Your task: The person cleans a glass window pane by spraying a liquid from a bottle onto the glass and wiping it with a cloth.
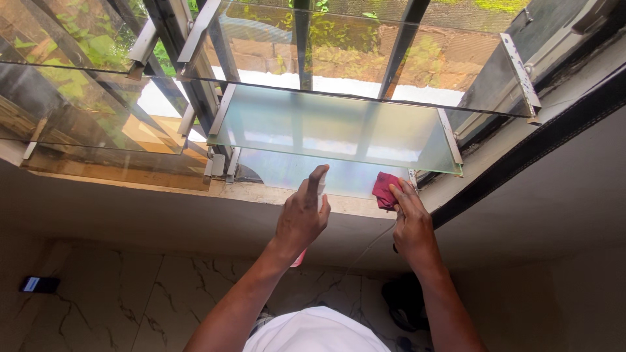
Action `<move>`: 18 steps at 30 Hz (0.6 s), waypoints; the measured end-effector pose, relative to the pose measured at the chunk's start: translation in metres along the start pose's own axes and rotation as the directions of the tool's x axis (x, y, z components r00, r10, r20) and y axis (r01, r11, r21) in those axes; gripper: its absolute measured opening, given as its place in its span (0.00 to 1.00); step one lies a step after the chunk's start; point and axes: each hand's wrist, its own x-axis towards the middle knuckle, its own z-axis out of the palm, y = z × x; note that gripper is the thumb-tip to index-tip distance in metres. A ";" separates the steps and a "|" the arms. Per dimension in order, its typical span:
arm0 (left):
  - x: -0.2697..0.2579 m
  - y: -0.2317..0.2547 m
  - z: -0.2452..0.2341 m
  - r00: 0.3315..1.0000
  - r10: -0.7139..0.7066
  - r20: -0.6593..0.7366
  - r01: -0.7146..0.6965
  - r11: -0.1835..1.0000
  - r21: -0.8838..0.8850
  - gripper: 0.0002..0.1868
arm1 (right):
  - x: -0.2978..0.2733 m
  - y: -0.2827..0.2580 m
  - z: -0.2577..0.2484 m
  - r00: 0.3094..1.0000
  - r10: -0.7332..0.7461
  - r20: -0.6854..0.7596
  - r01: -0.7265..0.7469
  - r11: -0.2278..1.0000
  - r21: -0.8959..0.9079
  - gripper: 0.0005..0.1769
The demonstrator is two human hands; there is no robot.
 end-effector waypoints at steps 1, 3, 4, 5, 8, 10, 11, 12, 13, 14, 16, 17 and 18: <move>-0.003 -0.004 -0.003 1.000 0.006 -0.012 -0.006 1.000 0.018 0.35 | 0.001 -0.001 0.001 1.000 -0.002 0.003 0.002 1.000 0.000 0.25; -0.010 -0.013 -0.010 1.000 -0.013 -0.027 0.014 0.999 0.038 0.34 | 0.006 -0.006 0.003 1.000 -0.017 -0.007 0.017 1.000 0.010 0.25; -0.013 -0.017 -0.014 0.999 -0.030 -0.039 0.032 0.998 0.058 0.32 | 0.008 -0.009 0.005 1.000 -0.018 -0.006 0.018 1.000 0.011 0.25; -0.015 -0.022 -0.018 0.999 -0.033 -0.040 0.035 0.998 0.059 0.32 | 0.011 -0.013 0.008 1.000 -0.018 -0.001 0.018 0.999 0.034 0.24; -0.021 -0.033 -0.028 0.990 0.017 -0.142 -0.007 0.997 0.074 0.33 | 0.021 -0.024 0.017 0.998 -0.060 -0.018 0.061 0.997 0.053 0.24; -0.024 -0.040 -0.034 0.991 -0.027 -0.130 0.038 0.996 0.084 0.34 | 0.032 -0.029 0.023 0.994 -0.100 -0.041 0.102 0.994 0.047 0.24; -0.026 -0.044 -0.036 0.991 -0.030 -0.132 0.042 0.996 0.085 0.34 | 0.039 -0.030 0.026 0.998 -0.061 0.005 0.061 0.998 0.018 0.23; -0.028 -0.047 -0.038 0.988 -0.062 -0.144 0.079 0.991 0.109 0.32 | 0.042 -0.030 0.028 0.999 -0.021 0.050 0.022 1.000 -0.013 0.21; -0.030 -0.050 -0.040 0.983 -0.091 -0.159 0.113 0.984 0.135 0.30 | 0.044 -0.031 0.029 0.998 -0.026 0.051 0.026 1.000 -0.010 0.21; -0.031 -0.054 -0.043 0.982 -0.091 -0.164 0.115 0.984 0.138 0.30 | 0.044 -0.032 0.029 0.998 -0.032 0.063 0.032 0.999 0.006 0.23; -0.033 -0.061 -0.049 0.955 -0.051 -0.293 0.082 0.992 0.095 0.31 | 0.045 -0.035 0.033 0.995 -0.049 0.082 0.047 0.999 0.024 0.25; -0.033 -0.064 -0.050 0.952 -0.052 -0.301 0.084 0.992 0.095 0.31 | 0.044 -0.035 0.035 0.997 -0.035 0.075 0.035 0.999 0.009 0.24; -0.033 -0.067 -0.051 0.928 0.042 -0.370 0.007 0.992 0.129 0.31 | 0.044 -0.036 0.036 0.998 -0.022 0.067 0.022 1.000 -0.005 0.23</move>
